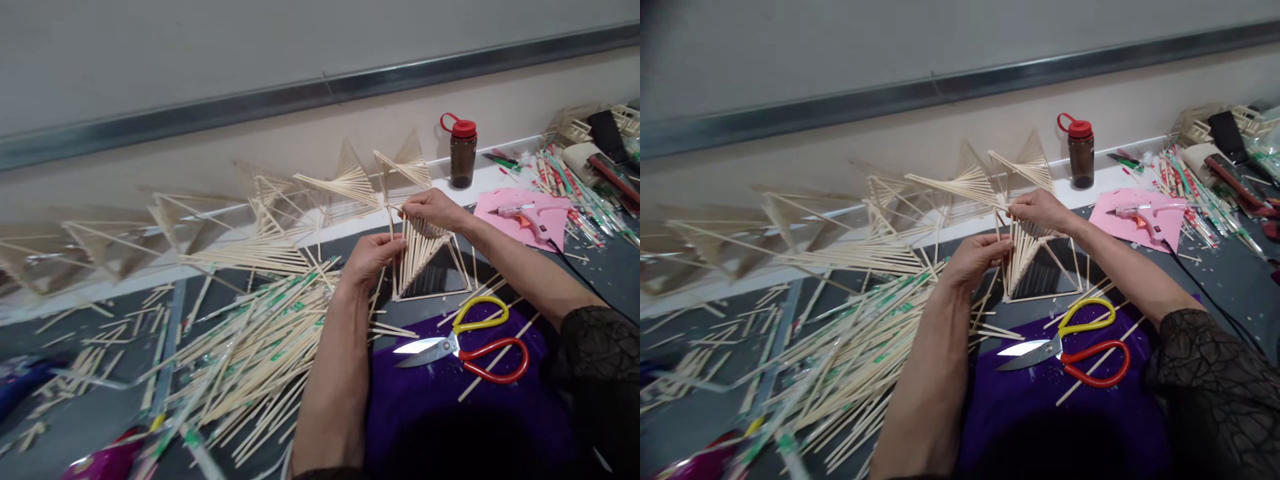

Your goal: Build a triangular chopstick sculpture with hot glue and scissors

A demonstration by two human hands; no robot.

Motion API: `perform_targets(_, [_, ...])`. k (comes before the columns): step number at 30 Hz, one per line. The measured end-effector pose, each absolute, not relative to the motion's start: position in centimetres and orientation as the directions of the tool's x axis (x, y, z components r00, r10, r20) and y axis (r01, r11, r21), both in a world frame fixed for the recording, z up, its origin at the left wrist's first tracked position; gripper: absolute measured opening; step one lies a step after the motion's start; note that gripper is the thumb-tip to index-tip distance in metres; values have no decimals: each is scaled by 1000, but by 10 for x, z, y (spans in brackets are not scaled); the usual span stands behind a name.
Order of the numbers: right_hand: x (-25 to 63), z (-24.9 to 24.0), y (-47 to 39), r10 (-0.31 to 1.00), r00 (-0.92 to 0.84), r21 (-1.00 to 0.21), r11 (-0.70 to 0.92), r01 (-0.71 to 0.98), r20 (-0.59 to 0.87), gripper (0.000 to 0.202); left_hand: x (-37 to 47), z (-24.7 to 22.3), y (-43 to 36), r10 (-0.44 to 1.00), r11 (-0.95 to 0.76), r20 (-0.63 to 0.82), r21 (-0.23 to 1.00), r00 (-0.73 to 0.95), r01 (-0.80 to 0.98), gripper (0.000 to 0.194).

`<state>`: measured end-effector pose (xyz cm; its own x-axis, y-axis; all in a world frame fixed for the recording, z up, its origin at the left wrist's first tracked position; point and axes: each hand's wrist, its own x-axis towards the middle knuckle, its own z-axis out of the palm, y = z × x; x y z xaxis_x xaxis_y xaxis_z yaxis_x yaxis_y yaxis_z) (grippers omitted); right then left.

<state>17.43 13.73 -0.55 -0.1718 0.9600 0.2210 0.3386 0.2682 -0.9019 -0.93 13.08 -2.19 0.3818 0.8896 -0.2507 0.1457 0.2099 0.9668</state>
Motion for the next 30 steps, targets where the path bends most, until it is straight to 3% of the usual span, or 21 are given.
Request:
perform_targets(13, [175, -7, 138, 965, -181, -930, 235, 284, 189, 22, -10, -30, 135, 847, 244, -305, 951, 435, 190, 40])
perform_targets(19, [176, -16, 141, 972, -121, -939, 227, 257, 202, 37, -8, -28, 133, 848, 265, -314, 949, 427, 170, 40])
perform_targets(30, [173, -8, 139, 954, -202, -901, 279, 333, 220, 25, -7, -27, 132, 855, 282, -324, 946, 406, 163, 46])
